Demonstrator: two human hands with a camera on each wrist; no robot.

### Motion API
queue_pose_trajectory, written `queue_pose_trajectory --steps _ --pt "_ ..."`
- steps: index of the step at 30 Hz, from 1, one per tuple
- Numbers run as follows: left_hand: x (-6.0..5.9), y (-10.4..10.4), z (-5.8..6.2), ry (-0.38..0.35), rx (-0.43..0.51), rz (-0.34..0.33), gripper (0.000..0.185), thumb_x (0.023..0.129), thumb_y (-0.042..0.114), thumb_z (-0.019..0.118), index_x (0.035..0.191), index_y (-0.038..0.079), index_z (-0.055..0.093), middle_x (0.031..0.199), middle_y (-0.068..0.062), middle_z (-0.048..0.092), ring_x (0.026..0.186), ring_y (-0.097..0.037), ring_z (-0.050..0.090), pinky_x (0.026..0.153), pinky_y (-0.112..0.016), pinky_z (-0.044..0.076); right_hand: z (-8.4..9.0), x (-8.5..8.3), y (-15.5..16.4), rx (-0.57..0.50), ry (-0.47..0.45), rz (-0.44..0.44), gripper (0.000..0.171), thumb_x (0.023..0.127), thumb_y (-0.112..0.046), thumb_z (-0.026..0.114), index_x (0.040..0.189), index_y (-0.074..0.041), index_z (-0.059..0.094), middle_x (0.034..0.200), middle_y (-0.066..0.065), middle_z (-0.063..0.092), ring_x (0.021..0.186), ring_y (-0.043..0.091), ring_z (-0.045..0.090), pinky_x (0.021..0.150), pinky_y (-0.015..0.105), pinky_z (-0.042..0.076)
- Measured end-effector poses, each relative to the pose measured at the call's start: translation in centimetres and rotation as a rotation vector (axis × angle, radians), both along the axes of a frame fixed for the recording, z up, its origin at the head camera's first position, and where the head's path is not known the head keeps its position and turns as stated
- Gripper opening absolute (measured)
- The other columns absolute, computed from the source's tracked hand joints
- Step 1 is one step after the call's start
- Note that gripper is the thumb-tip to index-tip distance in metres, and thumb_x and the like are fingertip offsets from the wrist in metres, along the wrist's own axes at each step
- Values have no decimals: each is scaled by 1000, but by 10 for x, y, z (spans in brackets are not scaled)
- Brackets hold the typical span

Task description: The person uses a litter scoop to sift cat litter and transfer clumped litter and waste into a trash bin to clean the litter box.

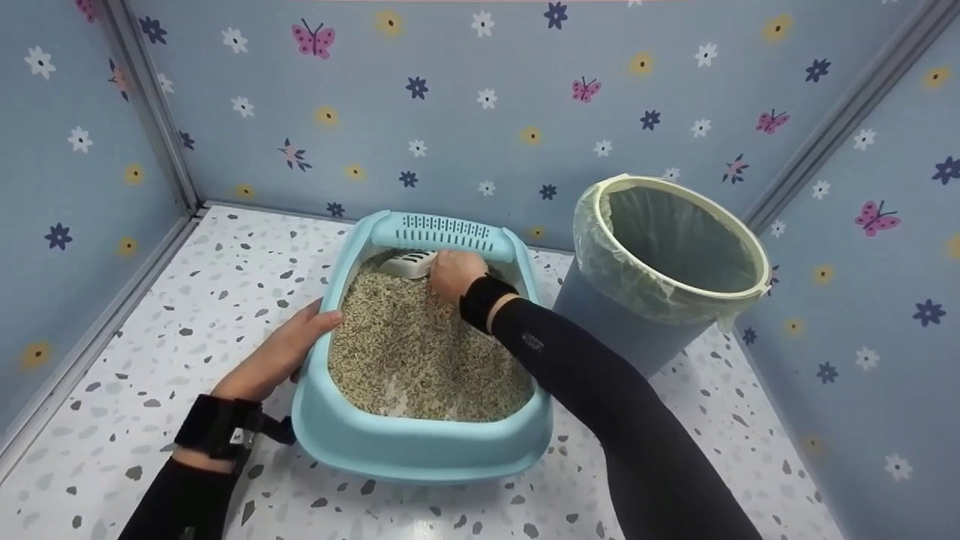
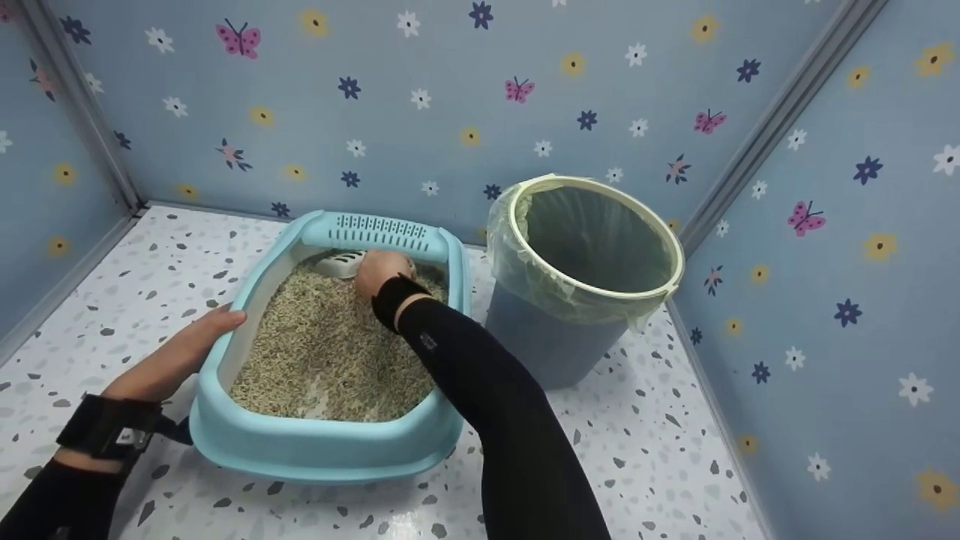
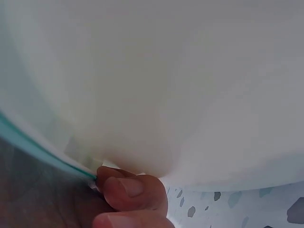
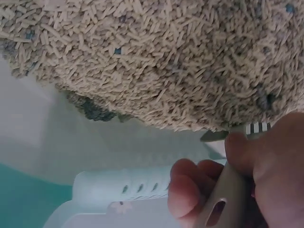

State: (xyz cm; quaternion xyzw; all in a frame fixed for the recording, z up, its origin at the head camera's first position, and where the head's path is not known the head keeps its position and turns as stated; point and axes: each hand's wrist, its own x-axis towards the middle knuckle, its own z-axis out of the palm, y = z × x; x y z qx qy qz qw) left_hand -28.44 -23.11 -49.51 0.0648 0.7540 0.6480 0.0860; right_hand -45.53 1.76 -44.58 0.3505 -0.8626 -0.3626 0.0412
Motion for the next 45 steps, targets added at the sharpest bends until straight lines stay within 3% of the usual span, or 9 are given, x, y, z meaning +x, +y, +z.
queue_pose_trajectory --steps 7,12,16,21,29,34,38,41,45 --pt "0 1 -1 -23 -24 15 85 114 58 51 179 13 20 117 -34 68 88 -39 76 58 -36 58 16 2 5 52 -114 -65 45 120 -17 48 75 -14 48 69 0 42 56 14 35 47 30 30" --pt "1 0 -1 -18 -15 12 85 114 57 51 178 11 21 117 -35 67 89 -40 76 62 -38 61 35 6 14 -23 -218 -61 51 121 -25 50 71 -14 48 62 -1 40 55 15 37 51 32 34" --pt "1 0 -1 -11 9 1 85 115 56 51 179 11 18 132 -36 64 104 -47 76 79 -47 67 55 1 23 -123 -403 -126 45 119 -15 49 74 -14 48 66 -1 36 61 16 33 63 33 35" --pt "0 1 -1 -16 6 -5 85 115 57 51 180 13 17 134 -36 65 105 -48 76 80 -49 67 77 -6 37 -156 -554 -211 40 115 -6 49 76 -15 42 72 0 30 67 17 27 70 35 31" --pt "1 0 0 -30 -37 10 85 115 59 49 181 17 15 122 -34 68 94 -42 77 65 -45 65 106 14 44 -38 -520 -198 17 113 -7 52 98 -6 57 85 6 43 75 21 36 72 36 33" --pt "2 -2 1 -29 -40 22 85 114 59 49 180 16 18 126 -34 67 99 -41 76 69 -44 64 123 34 44 3 -549 -177 19 114 -10 51 95 -8 53 83 3 38 72 19 34 70 35 33" --pt "2 -2 1 -14 -25 20 85 114 59 49 180 16 17 136 -34 65 108 -45 75 80 -47 66 133 43 45 -45 -529 -168 19 110 -5 53 91 -9 51 83 3 38 72 20 34 69 36 34" --pt "2 -2 0 -8 -10 15 84 115 58 49 181 17 16 139 -33 64 111 -46 74 84 -49 66 131 45 45 -93 -472 -144 23 110 -4 54 88 -10 53 80 2 38 71 20 35 67 37 35" --pt "1 0 -1 -20 -7 13 83 115 58 49 181 18 16 131 -34 67 103 -45 76 74 -48 67 110 45 44 -125 -375 -75 28 114 -7 54 86 -10 58 74 0 39 67 18 35 62 35 35"
